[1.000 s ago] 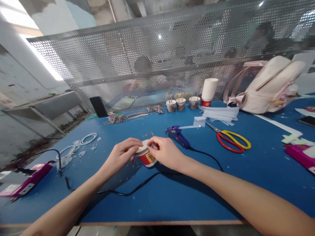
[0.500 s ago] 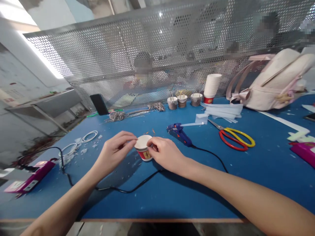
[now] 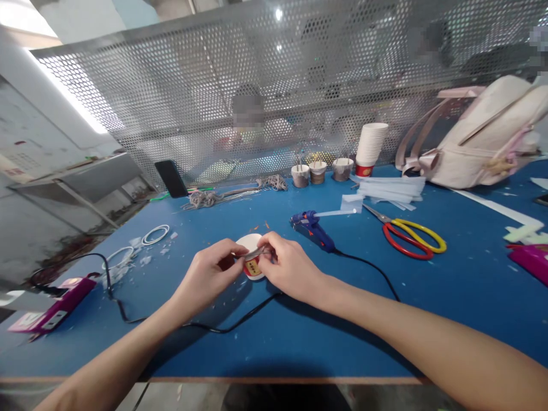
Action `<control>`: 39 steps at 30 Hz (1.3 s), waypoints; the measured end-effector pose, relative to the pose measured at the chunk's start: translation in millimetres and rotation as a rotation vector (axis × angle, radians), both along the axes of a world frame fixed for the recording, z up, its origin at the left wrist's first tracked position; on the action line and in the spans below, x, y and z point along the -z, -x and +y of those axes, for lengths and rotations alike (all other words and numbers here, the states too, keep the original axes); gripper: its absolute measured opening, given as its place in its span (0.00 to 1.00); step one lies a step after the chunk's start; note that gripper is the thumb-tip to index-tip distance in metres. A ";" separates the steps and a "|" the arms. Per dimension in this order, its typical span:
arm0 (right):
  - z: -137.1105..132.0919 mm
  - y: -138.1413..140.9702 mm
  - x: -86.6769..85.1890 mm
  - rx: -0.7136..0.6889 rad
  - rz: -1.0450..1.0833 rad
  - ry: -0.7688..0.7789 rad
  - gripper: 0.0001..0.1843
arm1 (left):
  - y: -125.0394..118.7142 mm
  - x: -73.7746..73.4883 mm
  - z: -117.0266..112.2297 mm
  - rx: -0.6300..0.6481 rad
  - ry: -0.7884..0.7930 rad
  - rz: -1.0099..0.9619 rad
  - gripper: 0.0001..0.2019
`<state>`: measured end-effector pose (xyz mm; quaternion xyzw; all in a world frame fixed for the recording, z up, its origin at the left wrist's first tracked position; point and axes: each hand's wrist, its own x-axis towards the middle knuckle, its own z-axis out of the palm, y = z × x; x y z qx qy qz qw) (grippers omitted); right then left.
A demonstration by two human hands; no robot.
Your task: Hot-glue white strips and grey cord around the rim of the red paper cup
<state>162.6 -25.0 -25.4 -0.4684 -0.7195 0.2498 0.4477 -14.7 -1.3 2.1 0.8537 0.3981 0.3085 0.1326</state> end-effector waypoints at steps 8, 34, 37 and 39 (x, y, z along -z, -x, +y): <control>-0.4 0.3 0.3 0.050 -0.070 -0.074 0.05 | 0.0 1.6 -0.5 0.004 -0.022 -0.032 0.04; 2.6 -0.2 -0.1 0.089 -0.113 -0.009 0.06 | -1.8 0.3 -1.2 0.002 0.079 -0.073 0.04; 1.9 -0.9 -1.7 0.084 -0.117 -0.002 0.06 | -1.7 0.4 -0.1 -0.011 0.088 -0.089 0.04; -0.4 -1.7 -3.3 0.075 -0.133 -0.011 0.07 | -1.5 0.6 1.4 -0.023 0.075 -0.114 0.05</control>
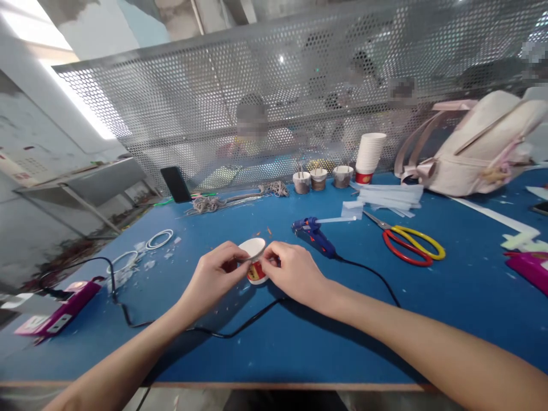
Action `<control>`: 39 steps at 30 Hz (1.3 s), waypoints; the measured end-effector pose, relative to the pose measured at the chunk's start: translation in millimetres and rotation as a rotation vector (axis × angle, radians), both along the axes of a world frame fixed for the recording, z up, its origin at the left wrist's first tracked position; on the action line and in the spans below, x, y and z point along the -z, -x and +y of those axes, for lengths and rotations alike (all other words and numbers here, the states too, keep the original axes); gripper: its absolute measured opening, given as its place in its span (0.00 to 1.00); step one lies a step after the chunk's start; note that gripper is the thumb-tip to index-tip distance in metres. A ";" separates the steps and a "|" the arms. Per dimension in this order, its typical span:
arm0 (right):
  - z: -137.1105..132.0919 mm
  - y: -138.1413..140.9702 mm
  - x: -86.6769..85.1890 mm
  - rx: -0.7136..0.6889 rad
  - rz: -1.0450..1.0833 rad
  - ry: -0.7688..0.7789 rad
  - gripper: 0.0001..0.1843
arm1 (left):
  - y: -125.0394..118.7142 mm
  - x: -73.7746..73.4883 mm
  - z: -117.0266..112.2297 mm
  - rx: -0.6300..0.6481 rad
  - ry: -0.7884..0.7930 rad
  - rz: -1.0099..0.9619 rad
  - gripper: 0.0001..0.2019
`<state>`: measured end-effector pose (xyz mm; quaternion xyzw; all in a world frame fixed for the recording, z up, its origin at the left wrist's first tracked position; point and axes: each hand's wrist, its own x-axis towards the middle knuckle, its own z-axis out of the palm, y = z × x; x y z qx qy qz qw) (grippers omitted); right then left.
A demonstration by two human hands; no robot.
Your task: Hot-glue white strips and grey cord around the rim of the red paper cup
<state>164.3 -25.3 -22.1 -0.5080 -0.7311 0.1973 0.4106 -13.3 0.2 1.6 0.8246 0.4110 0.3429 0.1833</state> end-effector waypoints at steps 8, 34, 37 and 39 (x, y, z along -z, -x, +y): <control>-36.7 -0.9 4.7 -0.258 -0.535 -0.359 0.12 | -2.4 -1.8 3.4 -0.129 0.189 -0.224 0.06; 45.2 -72.0 15.5 0.338 -0.136 0.240 0.10 | -4.0 6.5 8.2 -0.091 0.394 -0.198 0.07; 36.5 -68.8 14.1 0.334 -0.098 0.215 0.13 | -0.8 2.7 9.8 -0.093 0.377 -0.128 0.07; 24.2 -65.3 10.7 0.318 -0.046 0.181 0.13 | 1.2 0.3 11.3 -0.073 0.327 -0.091 0.06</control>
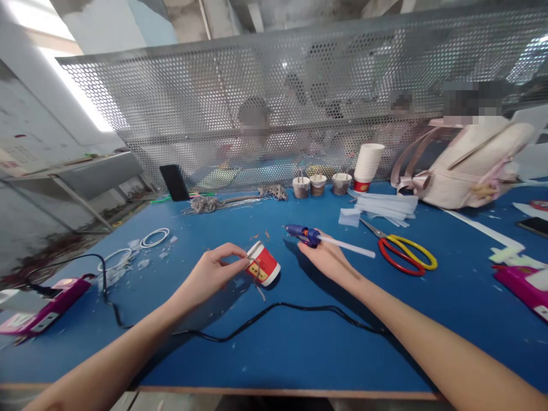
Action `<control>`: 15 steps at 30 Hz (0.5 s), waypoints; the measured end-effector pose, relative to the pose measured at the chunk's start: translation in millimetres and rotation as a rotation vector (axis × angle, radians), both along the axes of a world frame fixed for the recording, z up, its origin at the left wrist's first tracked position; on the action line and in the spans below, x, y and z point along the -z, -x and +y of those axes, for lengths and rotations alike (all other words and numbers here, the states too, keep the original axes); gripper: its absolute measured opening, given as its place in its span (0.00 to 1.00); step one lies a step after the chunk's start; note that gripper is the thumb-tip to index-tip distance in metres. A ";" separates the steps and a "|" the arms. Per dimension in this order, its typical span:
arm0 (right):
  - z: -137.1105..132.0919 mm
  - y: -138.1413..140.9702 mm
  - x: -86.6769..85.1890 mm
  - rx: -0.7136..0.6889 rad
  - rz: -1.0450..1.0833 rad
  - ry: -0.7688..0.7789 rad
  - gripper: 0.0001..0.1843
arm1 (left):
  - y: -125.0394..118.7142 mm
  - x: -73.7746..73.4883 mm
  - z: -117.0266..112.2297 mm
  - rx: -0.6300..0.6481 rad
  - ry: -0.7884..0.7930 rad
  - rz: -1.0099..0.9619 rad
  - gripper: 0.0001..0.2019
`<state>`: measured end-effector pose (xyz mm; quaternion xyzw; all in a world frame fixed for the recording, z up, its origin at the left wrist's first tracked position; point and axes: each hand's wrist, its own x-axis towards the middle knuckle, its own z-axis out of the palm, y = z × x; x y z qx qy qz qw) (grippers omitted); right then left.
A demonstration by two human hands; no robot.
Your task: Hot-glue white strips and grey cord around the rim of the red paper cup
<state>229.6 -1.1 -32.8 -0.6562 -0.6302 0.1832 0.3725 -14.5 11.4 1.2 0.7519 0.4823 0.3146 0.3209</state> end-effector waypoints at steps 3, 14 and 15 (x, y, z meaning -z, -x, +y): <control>-24.3 8.4 -7.2 -0.087 0.140 -0.009 0.08 | 1.8 -2.1 1.7 0.024 -0.059 0.018 0.06; -66.6 35.0 -17.6 -0.258 0.033 0.001 0.12 | -2.7 -3.3 -4.2 -0.001 0.153 -0.060 0.10; -66.6 35.8 -17.5 -0.254 0.027 -0.001 0.12 | -2.8 -3.2 -4.4 0.001 0.151 -0.054 0.10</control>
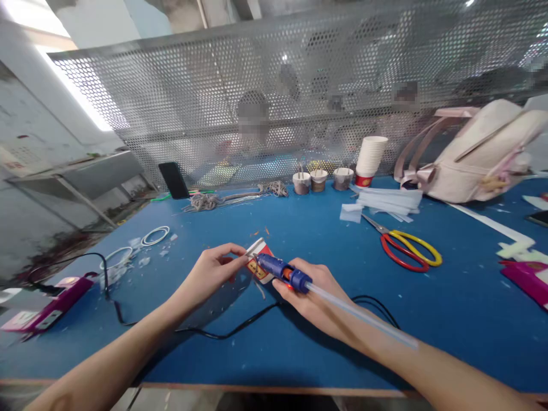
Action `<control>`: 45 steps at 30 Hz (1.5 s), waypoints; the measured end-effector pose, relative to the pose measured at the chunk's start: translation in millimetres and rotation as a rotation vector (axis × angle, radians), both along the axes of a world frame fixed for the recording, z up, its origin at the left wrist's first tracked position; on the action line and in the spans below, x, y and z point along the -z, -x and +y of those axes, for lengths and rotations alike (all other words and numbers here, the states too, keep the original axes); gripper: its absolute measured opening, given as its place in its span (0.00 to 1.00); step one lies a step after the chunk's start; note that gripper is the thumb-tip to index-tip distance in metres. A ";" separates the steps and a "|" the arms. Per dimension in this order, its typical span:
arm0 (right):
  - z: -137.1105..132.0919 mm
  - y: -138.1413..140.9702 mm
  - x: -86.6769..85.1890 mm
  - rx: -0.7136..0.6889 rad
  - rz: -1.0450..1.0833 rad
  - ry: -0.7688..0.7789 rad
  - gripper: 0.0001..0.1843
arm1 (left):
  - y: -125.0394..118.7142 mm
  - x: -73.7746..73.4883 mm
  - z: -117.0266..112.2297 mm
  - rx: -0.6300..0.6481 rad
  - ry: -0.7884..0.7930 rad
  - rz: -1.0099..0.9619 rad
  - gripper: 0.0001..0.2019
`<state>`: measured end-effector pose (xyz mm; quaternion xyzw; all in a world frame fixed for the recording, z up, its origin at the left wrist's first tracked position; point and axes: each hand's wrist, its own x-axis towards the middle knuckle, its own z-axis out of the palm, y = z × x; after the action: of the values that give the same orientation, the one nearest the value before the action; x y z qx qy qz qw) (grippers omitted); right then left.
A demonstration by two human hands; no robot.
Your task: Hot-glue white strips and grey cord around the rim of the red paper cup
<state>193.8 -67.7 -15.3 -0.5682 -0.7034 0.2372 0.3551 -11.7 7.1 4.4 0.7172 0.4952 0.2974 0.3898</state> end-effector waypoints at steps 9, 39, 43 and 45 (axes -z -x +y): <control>-1.1 3.8 4.1 -0.007 -0.054 -0.117 0.11 | -1.9 3.0 -1.8 0.010 -0.090 0.042 0.11; 2.5 -2.3 7.1 0.016 -0.059 -0.169 0.13 | -2.2 4.5 -0.5 0.018 -0.126 0.014 0.08; 3.9 -5.0 4.5 0.059 -0.024 -0.129 0.17 | -2.1 3.3 0.1 0.023 -0.134 0.019 0.08; 3.6 -4.4 4.1 0.046 -0.025 -0.125 0.16 | -2.0 3.1 0.1 0.020 -0.139 0.022 0.07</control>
<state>198.2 -64.1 -19.4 -0.5640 -0.7079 0.1772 0.3865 -9.7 7.2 1.3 0.7506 0.4705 0.3193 0.3366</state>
